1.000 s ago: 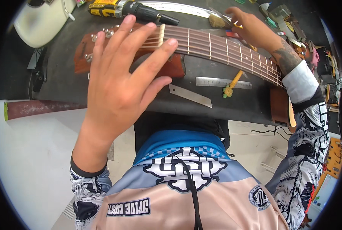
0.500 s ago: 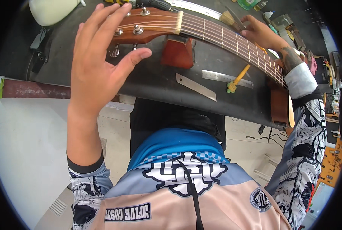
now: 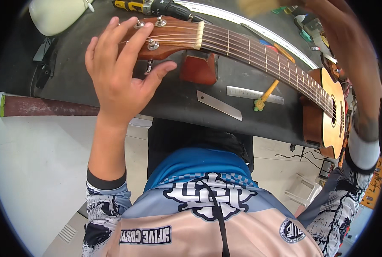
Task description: Repairing and adjusting the nut and frets of a small acoustic guitar.
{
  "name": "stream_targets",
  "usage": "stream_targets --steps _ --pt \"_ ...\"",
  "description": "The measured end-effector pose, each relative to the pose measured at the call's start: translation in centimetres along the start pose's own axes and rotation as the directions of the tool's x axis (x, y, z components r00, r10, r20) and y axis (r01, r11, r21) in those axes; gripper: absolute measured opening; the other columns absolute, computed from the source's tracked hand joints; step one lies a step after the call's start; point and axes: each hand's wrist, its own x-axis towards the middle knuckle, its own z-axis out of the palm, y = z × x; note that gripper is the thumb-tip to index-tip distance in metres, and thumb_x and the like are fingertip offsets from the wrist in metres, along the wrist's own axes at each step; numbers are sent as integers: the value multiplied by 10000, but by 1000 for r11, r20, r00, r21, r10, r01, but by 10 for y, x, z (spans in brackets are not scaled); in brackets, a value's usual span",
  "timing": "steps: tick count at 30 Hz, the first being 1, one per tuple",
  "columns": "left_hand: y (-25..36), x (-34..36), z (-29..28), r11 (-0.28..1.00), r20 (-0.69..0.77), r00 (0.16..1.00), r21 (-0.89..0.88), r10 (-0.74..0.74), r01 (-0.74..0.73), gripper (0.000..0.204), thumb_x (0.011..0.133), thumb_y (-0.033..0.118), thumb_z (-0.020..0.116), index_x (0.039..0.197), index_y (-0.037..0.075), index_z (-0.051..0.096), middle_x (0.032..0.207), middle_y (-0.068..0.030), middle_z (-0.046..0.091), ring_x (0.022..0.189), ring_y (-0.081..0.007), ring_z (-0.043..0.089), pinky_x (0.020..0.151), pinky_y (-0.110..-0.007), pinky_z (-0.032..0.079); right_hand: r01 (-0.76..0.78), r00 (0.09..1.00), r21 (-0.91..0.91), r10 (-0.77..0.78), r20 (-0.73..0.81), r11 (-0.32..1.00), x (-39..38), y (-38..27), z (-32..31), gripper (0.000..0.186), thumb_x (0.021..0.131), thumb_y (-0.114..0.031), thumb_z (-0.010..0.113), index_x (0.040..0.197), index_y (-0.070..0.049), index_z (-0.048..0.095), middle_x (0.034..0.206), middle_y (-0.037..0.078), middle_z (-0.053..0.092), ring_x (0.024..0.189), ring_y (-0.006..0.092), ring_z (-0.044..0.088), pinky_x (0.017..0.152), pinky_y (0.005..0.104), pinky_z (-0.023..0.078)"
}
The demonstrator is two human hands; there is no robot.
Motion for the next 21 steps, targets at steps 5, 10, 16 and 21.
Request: stream_targets --steps 5,10,16,21 --pt "-6 10 10 997 -121 992 -73 32 -41 558 851 464 788 1283 120 707 1311 -70 680 1227 -308 623 1017 -424 413 171 985 -2 -171 16 985 28 -57 -47 273 868 -107 746 1141 -122 744 936 33 661 852 197 621 812 398 477" --pt "-12 10 6 994 -112 994 -106 9 -21 552 844 453 796 1279 125 709 1313 -70 679 1232 -304 621 1020 -425 414 190 982 -31 -189 22 981 40 -59 -56 255 876 -121 735 1130 -133 745 930 25 650 856 189 606 827 399 455" --pt "-19 8 5 993 -121 993 -118 11 -26 548 841 444 800 1282 134 703 1326 -65 670 1237 -309 616 1024 -429 415 213 977 -76 -212 22 974 53 -62 -60 233 885 -137 723 1116 -145 747 924 15 638 861 180 587 846 400 428" --pt "-19 8 8 986 -117 993 -163 11 -30 552 839 443 801 1285 136 698 1329 -63 666 1241 -317 611 1027 -436 411 240 971 -117 -238 26 964 63 -78 -65 216 893 -151 712 1105 -156 748 919 7 627 865 173 571 861 401 406"
